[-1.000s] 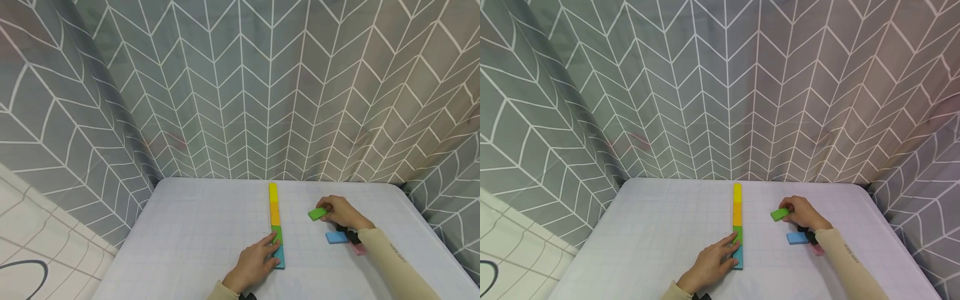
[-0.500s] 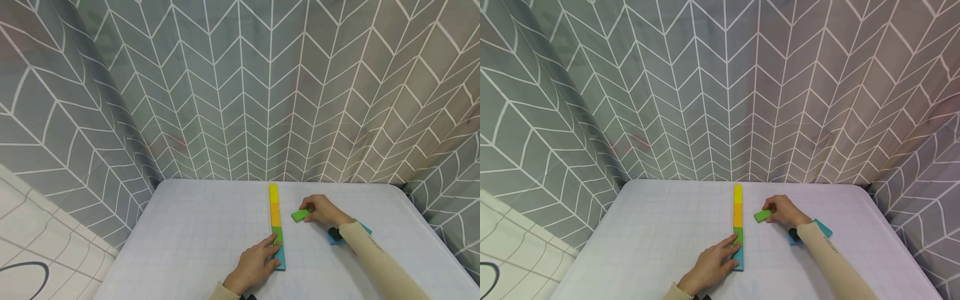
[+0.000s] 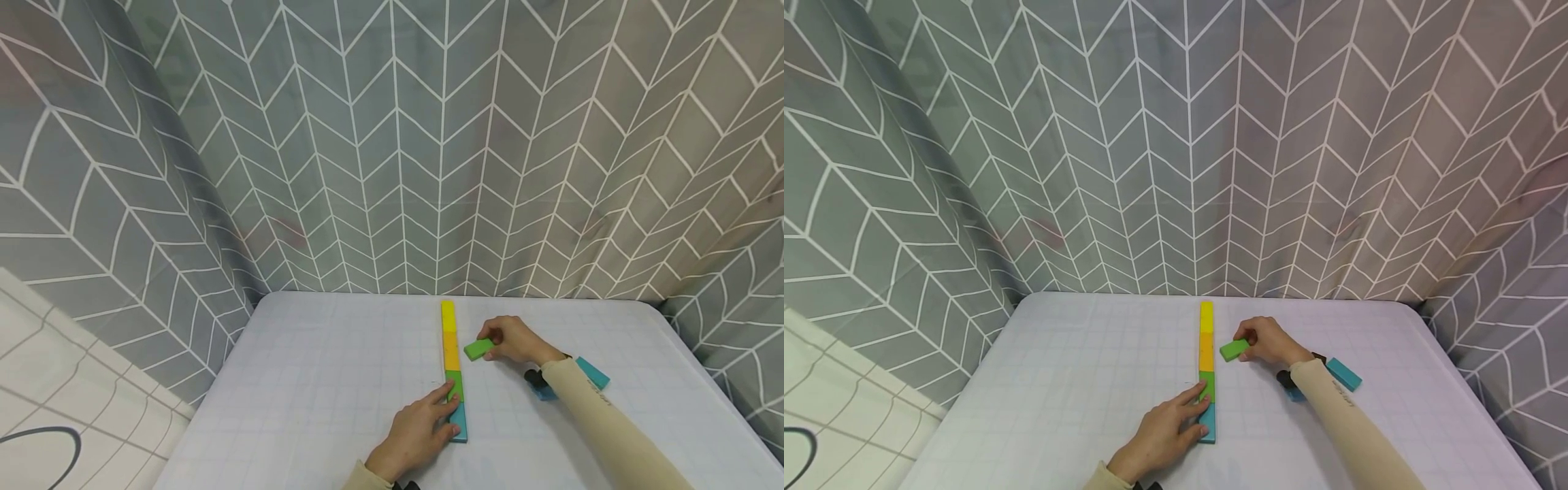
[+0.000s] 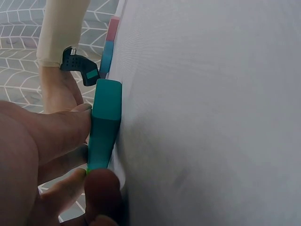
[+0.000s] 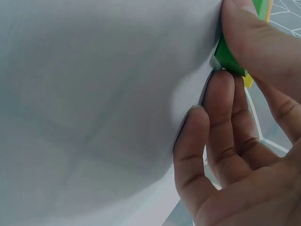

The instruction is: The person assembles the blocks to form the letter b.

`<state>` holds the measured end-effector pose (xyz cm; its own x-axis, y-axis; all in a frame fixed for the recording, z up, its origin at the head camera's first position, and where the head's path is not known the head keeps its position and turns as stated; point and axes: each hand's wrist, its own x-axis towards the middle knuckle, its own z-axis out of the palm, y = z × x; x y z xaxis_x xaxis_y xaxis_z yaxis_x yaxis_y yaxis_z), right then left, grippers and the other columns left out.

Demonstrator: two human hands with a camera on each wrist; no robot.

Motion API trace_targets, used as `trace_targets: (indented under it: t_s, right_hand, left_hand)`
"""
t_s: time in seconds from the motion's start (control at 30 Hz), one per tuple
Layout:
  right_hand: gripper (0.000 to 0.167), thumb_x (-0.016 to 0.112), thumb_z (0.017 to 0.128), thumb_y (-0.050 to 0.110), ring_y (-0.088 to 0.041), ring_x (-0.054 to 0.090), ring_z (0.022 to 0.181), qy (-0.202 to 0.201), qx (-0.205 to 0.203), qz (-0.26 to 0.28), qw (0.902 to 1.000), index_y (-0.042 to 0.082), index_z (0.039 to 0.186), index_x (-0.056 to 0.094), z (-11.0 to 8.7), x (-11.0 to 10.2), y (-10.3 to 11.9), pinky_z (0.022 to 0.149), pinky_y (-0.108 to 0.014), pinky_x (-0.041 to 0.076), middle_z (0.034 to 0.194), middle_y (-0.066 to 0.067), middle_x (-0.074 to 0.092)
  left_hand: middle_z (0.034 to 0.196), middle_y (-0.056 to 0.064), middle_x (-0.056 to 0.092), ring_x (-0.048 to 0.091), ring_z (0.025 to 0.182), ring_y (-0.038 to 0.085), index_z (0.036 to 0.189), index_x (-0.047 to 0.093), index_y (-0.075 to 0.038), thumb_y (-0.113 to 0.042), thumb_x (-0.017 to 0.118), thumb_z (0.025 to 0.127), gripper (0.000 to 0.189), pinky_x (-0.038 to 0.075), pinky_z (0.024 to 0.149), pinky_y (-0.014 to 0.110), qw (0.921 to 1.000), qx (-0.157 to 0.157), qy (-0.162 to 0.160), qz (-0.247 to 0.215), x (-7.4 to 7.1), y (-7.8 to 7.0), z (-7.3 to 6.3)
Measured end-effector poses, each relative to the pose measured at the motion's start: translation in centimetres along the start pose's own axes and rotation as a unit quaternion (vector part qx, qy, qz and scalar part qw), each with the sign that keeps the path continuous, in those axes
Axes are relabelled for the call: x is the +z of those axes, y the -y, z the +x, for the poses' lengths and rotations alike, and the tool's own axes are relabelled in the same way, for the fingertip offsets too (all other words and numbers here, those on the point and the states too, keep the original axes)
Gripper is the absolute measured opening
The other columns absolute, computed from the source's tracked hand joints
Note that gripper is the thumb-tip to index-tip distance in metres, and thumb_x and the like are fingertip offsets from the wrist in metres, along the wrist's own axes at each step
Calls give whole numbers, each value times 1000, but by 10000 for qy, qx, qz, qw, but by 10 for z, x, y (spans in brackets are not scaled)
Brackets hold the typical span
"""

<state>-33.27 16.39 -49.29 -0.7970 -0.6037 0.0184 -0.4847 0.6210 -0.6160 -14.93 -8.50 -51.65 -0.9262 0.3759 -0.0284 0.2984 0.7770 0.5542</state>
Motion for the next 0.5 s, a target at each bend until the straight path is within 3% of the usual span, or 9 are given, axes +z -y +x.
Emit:
trace_targets:
  t_s: [0.3, 0.5]
  right_hand:
    - [31, 94, 78, 10, -16, 63, 89, 105, 52, 21, 9999, 9, 104, 76, 4, 7, 3, 84, -34, 56, 99, -2, 74]
    - [32, 95, 78, 10, -14, 63, 88, 115, 107, 21, 9999, 9, 104, 75, 5, 9, 3, 84, -34, 56, 97, -1, 73]
  left_hand:
    - [167, -6, 46, 63, 138, 24, 147, 65, -22, -41, 75, 99, 53, 62, 96, 48, 10000, 62, -62, 13, 2, 1, 1]
    - [168, -7, 45, 62, 139, 24, 147, 65, -23, -41, 75, 99, 52, 61, 97, 50, 10000, -8, -22, -38, 2, 1, 1]
